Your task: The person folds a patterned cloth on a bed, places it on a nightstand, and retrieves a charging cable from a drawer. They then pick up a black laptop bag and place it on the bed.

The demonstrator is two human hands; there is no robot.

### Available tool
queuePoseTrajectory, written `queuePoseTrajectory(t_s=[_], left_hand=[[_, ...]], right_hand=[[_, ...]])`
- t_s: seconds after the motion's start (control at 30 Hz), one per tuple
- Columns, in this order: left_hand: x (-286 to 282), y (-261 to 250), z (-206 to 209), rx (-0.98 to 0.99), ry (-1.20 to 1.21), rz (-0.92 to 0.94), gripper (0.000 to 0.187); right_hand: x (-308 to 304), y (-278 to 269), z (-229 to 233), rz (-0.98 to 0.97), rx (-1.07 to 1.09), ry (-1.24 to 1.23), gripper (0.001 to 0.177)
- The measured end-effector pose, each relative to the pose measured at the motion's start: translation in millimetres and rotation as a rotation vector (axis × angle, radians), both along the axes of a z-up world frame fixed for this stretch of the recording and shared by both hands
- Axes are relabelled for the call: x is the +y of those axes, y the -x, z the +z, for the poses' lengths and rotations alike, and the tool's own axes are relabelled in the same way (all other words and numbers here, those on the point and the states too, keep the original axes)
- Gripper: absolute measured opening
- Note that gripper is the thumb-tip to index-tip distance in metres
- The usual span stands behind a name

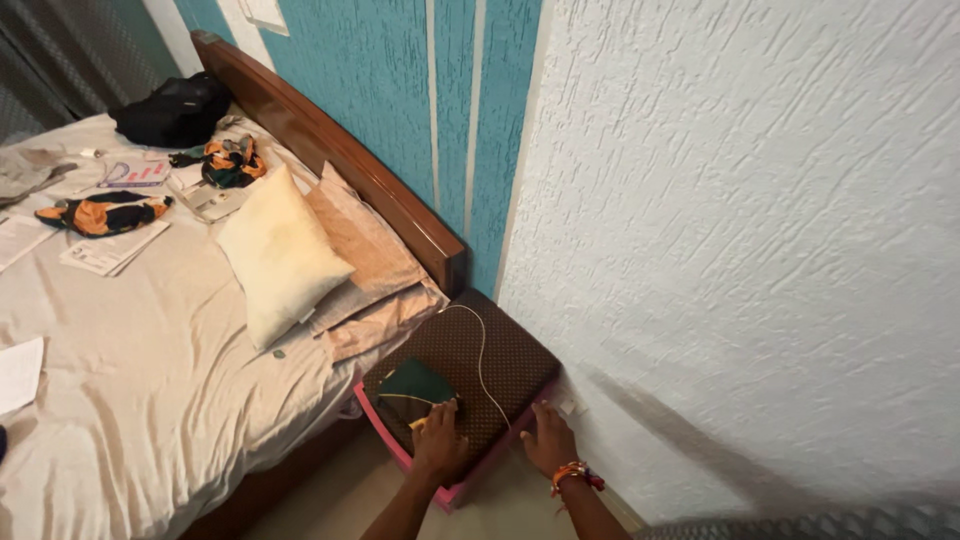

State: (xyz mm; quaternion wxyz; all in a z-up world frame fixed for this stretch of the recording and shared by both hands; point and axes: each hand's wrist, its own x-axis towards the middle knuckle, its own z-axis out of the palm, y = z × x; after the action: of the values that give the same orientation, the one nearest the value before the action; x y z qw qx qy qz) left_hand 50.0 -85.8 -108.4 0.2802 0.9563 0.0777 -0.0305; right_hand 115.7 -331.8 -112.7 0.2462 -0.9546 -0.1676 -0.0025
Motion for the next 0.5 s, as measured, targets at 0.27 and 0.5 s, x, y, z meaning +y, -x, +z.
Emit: queuePoseTrajectory(t_s=[0.27, 0.5], left_hand=[[21.2, -23.1, -31.9, 0.141, 0.096, -0.111, 0.085], [12.1, -44.4, -66.0, 0.104, 0.045, -0.266, 0.082]], right_hand=[[19.0, 3.8, -31.0, -0.157, 0.132, 0.053, 0.068], [-11.0, 19.8, -55.4, -0.297, 0.46, 0.121, 0.076]])
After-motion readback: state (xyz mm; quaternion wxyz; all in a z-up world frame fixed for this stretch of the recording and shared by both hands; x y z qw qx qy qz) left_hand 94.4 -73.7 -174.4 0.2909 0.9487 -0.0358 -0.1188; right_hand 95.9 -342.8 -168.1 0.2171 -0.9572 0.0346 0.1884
